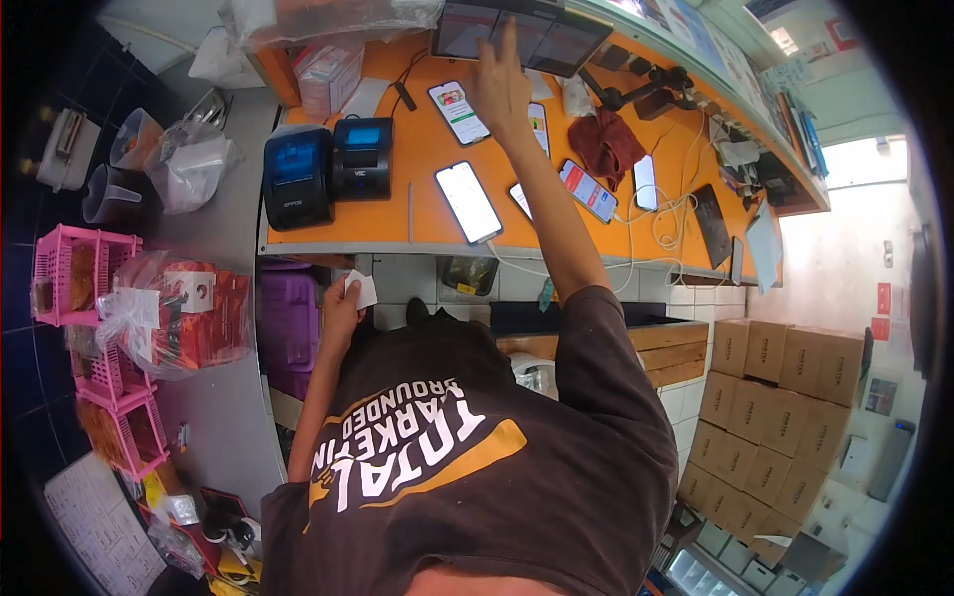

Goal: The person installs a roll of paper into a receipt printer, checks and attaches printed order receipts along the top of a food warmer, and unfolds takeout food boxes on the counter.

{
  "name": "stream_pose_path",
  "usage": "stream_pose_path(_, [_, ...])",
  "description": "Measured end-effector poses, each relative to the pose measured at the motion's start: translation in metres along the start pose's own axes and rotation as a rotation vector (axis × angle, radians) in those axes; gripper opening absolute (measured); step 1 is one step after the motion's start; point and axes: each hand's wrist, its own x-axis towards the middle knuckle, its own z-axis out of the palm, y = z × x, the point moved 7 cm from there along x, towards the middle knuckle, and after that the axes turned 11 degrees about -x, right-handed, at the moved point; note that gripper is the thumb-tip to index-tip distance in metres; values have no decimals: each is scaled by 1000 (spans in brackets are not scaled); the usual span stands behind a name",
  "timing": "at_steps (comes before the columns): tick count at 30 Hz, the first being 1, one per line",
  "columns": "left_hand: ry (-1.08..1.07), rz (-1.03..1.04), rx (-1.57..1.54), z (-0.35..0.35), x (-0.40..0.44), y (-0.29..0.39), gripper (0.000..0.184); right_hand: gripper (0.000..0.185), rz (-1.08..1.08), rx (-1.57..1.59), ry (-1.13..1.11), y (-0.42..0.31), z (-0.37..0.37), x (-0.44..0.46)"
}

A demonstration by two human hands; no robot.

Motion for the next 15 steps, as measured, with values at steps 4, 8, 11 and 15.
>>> stream_pose_path(4, [8, -8, 1, -2, 2, -5, 18, 41, -25, 19, 102, 10, -13, 5])
stream_pose_path(8, [2, -14, 22, 1, 0, -1, 20, 44, -64, -15, 103, 13, -10, 9])
stream_pose_path(11, [3, -30, 21, 0, 1, -2, 21, 42, -62, -14, 103, 12, -11, 11])
stream_pose_path(15, [33, -41, 46, 1, -1, -1, 21, 40, -61, -27, 72, 15, -11, 12])
